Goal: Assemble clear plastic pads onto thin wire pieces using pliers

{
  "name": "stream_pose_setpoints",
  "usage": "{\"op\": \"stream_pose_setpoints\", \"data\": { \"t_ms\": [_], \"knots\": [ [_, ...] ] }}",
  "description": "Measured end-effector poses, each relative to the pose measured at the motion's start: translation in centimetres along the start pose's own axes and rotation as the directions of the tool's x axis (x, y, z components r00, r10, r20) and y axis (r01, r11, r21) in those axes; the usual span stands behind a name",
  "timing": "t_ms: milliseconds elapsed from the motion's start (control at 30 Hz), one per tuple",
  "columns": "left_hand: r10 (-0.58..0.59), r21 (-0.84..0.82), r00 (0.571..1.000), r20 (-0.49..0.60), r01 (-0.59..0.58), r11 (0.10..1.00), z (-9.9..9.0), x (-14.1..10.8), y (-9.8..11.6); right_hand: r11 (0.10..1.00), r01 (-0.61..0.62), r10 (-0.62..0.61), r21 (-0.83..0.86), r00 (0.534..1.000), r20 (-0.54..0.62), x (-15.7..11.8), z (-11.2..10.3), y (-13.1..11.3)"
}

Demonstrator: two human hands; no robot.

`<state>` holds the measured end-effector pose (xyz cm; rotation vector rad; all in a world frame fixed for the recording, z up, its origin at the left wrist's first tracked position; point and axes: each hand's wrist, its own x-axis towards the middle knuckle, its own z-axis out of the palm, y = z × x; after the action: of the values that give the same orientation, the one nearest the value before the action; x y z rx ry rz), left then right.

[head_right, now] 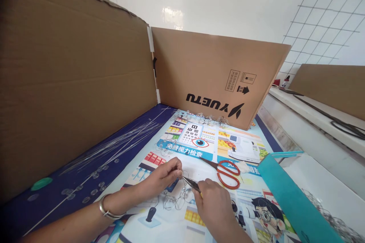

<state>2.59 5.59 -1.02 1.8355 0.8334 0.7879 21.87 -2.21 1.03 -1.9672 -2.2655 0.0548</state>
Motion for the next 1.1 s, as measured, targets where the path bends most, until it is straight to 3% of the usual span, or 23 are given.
{"op": "stream_pose_setpoints", "data": {
  "t_ms": [400, 633, 833, 1100],
  "knots": [
    [0.077, 0.088, 0.997, 0.018, -0.078, 0.993, -0.2, 0.0, -0.2, 0.997, 0.034, -0.037, -0.073, 0.998, -0.043, -0.1, 0.4, -0.1],
    [0.109, 0.107, 0.994, 0.004, -0.109, 0.988, -0.1, 0.0, -0.1, 0.999, 0.035, -0.037, -0.027, 0.998, -0.054, -0.1, 0.4, -0.2],
    [0.159, 0.151, 0.986, 0.042, -0.163, 0.975, -0.4, 0.1, -0.7, 0.994, 0.112, -0.111, 0.015, 0.992, -0.058, 0.2, 0.4, 0.5],
    [0.261, 0.217, 0.961, 0.088, -0.275, 0.937, -0.8, 0.3, -1.0, 0.961, 0.227, -0.259, -0.155, 0.937, -0.235, 0.3, 0.0, 0.6]
  ]
}}
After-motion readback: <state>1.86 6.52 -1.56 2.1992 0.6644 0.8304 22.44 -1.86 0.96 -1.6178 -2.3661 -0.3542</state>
